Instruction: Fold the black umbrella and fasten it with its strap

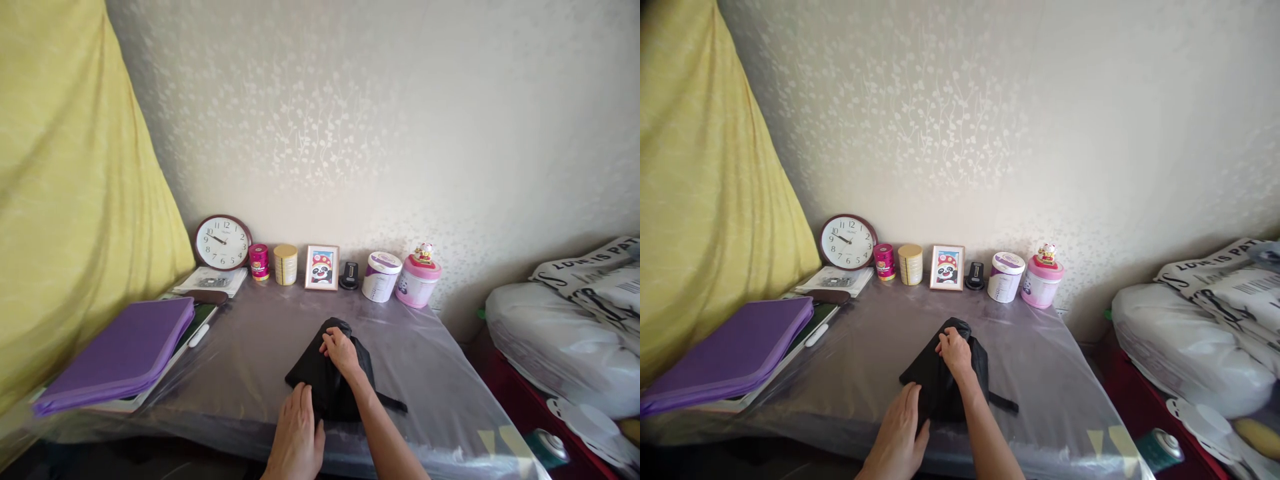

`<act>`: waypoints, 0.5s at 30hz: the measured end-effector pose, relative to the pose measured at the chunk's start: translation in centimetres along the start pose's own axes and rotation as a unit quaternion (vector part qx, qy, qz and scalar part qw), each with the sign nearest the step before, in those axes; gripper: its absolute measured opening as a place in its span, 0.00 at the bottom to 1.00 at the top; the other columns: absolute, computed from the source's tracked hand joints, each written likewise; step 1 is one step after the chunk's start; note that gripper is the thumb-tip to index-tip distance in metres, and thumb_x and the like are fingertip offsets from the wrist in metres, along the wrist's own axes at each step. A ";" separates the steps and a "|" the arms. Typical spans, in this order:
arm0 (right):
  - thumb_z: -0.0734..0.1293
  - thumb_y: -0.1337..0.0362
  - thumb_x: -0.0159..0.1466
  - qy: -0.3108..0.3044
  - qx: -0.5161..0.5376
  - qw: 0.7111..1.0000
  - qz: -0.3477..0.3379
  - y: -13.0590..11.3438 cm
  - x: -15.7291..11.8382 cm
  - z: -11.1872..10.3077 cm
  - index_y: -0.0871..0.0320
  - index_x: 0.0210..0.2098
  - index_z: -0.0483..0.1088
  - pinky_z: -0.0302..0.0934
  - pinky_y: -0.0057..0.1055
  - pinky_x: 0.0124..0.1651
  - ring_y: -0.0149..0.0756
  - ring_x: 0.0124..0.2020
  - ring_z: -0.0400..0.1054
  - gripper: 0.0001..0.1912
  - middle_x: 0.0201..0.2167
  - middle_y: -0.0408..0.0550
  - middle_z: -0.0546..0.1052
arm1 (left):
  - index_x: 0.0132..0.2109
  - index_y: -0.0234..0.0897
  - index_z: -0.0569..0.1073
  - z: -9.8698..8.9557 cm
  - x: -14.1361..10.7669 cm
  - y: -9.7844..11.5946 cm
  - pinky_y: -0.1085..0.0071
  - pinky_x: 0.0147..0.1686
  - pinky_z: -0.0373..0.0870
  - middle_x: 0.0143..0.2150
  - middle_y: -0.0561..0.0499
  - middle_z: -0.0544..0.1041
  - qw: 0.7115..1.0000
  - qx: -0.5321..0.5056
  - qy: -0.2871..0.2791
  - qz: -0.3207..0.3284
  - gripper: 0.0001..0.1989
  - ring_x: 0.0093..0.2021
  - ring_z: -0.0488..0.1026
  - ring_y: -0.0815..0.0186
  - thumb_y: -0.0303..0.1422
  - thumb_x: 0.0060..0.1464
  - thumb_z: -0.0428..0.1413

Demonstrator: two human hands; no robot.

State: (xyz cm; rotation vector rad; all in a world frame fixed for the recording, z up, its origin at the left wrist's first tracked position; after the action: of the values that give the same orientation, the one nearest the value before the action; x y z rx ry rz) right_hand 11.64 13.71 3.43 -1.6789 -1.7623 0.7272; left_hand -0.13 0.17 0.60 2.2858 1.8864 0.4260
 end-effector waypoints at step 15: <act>0.56 0.66 0.64 0.089 0.003 0.963 -0.254 1.4 -4.8 -0.3 0.54 0.39 0.72 0.60 0.35 0.49 0.36 0.44 0.68 0.14 0.41 0.47 0.76 | 0.64 0.40 0.40 3.6 1.4 0.6 0.56 0.61 0.42 0.67 0.52 0.33 0.997 0.006 -0.045 0.063 0.44 0.66 0.33 0.54 0.27 0.40 0.49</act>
State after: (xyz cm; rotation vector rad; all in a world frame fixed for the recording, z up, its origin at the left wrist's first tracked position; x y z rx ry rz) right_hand 12.91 9.02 2.41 -1.1625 -1.9375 0.3351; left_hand 1.84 1.69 -2.48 2.3984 1.7150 0.3217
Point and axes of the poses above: each hand's wrist, its own x-axis towards the middle knuckle, its own z-axis out of the palm, y = z × x, the point moved 1 cm from there along x, towards the middle knuckle
